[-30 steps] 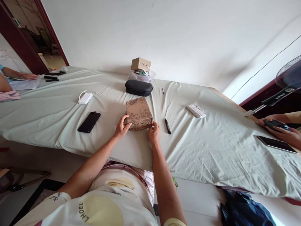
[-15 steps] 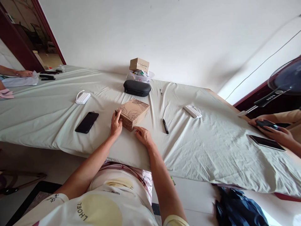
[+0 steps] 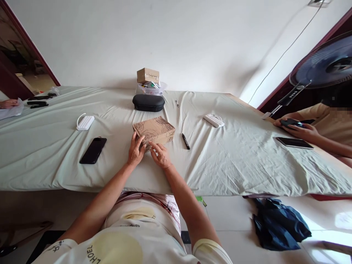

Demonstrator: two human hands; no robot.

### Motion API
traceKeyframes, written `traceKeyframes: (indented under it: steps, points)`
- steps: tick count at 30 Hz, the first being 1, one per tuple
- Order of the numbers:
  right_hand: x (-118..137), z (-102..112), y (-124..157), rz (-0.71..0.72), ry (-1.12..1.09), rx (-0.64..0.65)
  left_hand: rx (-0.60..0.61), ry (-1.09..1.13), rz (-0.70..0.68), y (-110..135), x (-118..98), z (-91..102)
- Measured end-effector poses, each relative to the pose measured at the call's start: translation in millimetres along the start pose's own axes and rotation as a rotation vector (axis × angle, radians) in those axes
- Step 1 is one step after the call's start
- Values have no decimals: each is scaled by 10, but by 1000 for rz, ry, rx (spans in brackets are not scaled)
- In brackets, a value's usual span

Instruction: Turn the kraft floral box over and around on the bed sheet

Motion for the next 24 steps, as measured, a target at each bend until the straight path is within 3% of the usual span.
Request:
traceKeyframes:
  steps: [5, 15, 24]
  points:
    - [24, -86, 34, -2, 41, 86, -4, 18, -19, -12, 33, 3]
    - [-431, 234, -52, -424, 174, -303, -33, 51, -10, -67, 65, 41]
    - [-515, 323, -67, -479, 320, -411, -91, 12, 34, -110, 155, 115]
Point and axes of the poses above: each hand's wrist, its own y-axis away from the middle knuckle, its own z-axis out of the back of the hand, x = y × z, the point moved 2 cm from there along -y, towards the middle knuckle, and after that the axes turned 12 degrees about -x, right-handed, at the moved point
